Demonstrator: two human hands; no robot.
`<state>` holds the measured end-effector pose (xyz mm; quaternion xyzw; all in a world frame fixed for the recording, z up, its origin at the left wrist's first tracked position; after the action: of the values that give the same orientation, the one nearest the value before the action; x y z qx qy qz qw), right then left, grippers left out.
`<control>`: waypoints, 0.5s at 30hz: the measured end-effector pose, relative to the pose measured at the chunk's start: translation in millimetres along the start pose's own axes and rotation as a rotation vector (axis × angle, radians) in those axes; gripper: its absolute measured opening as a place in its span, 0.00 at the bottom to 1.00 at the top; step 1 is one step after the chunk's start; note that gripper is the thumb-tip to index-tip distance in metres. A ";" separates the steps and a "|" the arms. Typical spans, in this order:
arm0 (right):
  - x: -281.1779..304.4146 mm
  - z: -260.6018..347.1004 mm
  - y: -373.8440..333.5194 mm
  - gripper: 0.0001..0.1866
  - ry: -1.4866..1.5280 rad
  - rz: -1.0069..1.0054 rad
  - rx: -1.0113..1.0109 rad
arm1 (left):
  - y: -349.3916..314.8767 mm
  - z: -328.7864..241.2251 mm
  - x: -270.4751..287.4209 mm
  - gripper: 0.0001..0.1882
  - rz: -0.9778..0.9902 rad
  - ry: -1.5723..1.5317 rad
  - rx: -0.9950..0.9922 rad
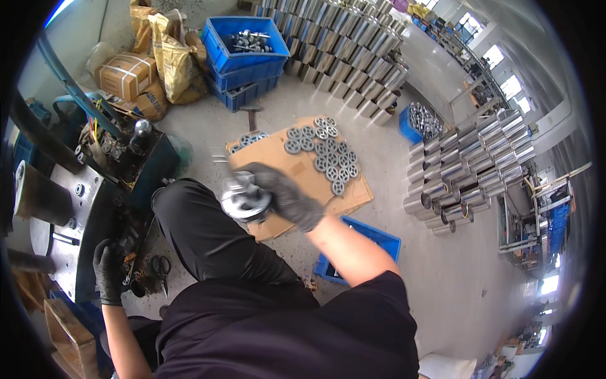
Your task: Using a hydraulic press to assemble or shape metal components in an industrial workshop.
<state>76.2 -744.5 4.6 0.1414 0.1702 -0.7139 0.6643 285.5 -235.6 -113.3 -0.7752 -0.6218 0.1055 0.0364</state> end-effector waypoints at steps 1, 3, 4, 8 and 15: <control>9.7 13.5 -23.5 0.33 -0.202 -0.208 -0.014 | -5.9 -0.4 -7.9 0.20 0.007 0.052 0.010; 95.7 -12.9 -68.2 0.25 -0.315 -0.473 -0.073 | -5.2 2.1 -19.2 0.20 0.026 0.103 0.017; 116.8 -15.3 -88.1 0.18 -0.326 -0.480 -0.113 | -4.3 7.2 -16.9 0.20 0.040 0.212 -0.017; 261.1 -86.7 -219.3 0.11 -0.509 -0.872 -0.317 | -9.2 9.6 -31.3 0.18 0.124 0.360 -0.007; 333.5 -173.8 -374.5 0.18 -1.535 -0.476 -1.047 | -24.4 7.1 -33.0 0.19 0.129 0.506 0.024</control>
<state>-327.0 -947.6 -274.2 -0.7181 0.0103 -0.5614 0.4111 253.9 -262.8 -111.7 -0.8146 -0.5408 -0.0822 0.1930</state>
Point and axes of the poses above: each hand's wrist, its own y-axis towards the middle knuckle, its own x-axis out of the back of the hand, z = x × y, the point moved 3 cm from there along y, towards the middle knuckle, and after that the axes turned 3 degrees about -z, right-handed, at the moved point
